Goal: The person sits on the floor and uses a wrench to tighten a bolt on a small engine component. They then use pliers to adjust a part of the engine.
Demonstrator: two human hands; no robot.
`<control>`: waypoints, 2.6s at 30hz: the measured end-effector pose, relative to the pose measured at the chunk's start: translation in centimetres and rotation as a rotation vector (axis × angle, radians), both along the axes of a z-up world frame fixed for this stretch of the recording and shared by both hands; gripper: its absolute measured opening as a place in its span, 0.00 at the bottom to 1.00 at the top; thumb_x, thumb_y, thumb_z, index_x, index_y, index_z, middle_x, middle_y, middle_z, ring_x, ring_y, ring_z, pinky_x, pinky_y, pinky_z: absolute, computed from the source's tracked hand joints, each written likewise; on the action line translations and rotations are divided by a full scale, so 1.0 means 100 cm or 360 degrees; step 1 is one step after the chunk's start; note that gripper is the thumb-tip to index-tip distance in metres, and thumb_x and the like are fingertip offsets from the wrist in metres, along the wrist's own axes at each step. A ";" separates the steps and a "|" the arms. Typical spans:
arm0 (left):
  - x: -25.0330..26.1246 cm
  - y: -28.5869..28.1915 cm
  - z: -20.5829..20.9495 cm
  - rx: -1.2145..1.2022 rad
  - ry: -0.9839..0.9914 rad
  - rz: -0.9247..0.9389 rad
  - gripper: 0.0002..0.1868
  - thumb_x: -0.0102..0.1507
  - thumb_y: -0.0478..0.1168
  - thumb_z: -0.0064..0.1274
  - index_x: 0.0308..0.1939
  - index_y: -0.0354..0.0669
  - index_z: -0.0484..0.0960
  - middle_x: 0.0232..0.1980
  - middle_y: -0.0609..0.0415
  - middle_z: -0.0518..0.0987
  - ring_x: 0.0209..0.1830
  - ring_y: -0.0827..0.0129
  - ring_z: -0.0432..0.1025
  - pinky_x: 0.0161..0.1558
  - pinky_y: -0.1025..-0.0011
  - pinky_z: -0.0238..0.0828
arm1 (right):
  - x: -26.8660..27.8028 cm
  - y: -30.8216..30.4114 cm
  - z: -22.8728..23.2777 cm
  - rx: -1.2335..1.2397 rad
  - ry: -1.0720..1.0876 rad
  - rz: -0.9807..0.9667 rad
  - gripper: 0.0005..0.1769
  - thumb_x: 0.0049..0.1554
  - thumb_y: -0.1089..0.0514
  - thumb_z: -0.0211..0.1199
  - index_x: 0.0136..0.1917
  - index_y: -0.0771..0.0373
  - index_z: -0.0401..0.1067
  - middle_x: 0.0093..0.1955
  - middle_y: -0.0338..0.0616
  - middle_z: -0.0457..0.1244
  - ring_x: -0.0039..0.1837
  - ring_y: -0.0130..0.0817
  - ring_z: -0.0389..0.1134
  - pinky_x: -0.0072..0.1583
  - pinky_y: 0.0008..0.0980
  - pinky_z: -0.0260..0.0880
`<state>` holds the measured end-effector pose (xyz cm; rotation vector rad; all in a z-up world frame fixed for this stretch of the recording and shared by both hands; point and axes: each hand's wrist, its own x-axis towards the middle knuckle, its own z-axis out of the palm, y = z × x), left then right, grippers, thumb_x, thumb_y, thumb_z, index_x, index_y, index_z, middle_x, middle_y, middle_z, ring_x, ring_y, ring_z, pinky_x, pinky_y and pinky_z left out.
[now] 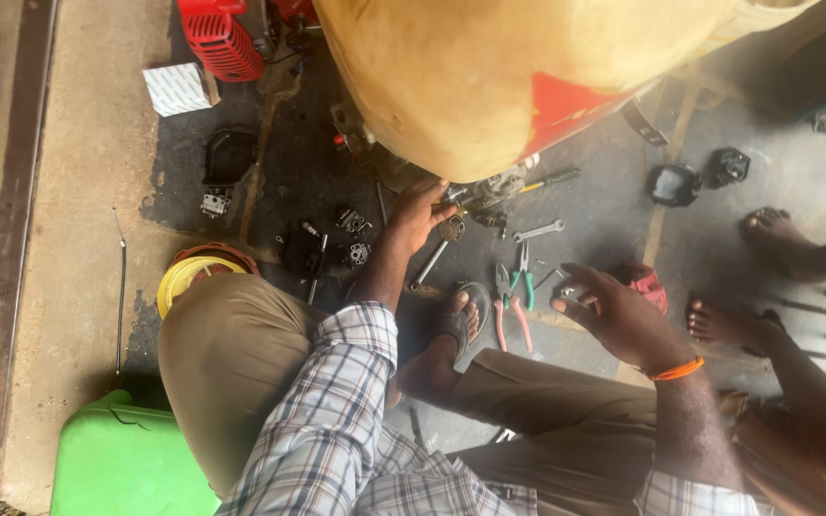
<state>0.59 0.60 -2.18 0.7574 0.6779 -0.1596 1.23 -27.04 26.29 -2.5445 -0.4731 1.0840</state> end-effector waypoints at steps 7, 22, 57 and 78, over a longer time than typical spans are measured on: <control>0.003 -0.006 0.000 0.0043 -0.0052 0.0048 0.20 0.67 0.44 0.52 0.62 0.43 0.74 0.64 0.53 0.74 0.59 0.66 0.70 0.57 0.59 0.77 | -0.001 0.006 0.005 -0.0051 -0.0051 0.0087 0.38 0.56 0.40 0.63 0.75 0.54 0.62 0.60 0.48 0.69 0.60 0.39 0.72 0.58 0.40 0.71; 0.000 -0.004 -0.013 0.0355 0.0208 0.0023 0.30 0.64 0.57 0.53 0.63 0.43 0.72 0.56 0.46 0.78 0.48 0.63 0.79 0.47 0.62 0.85 | -0.003 0.001 0.000 0.0029 0.0011 0.0038 0.37 0.56 0.39 0.63 0.73 0.57 0.63 0.60 0.46 0.70 0.58 0.36 0.73 0.57 0.38 0.72; 0.023 -0.012 0.025 0.0307 0.0347 -0.0140 0.40 0.66 0.53 0.50 0.79 0.51 0.51 0.78 0.46 0.57 0.72 0.47 0.64 0.53 0.41 0.81 | -0.005 0.004 -0.006 -0.0099 0.0023 0.0083 0.38 0.57 0.39 0.61 0.75 0.53 0.61 0.63 0.45 0.69 0.62 0.38 0.72 0.60 0.41 0.71; -0.020 -0.011 0.005 -0.0002 -0.0096 0.0284 0.34 0.66 0.57 0.62 0.68 0.40 0.73 0.49 0.51 0.63 0.42 0.65 0.67 0.52 0.55 0.85 | -0.003 0.007 0.003 -0.0091 0.0008 0.0076 0.37 0.57 0.39 0.61 0.76 0.51 0.61 0.63 0.45 0.68 0.63 0.37 0.71 0.61 0.41 0.70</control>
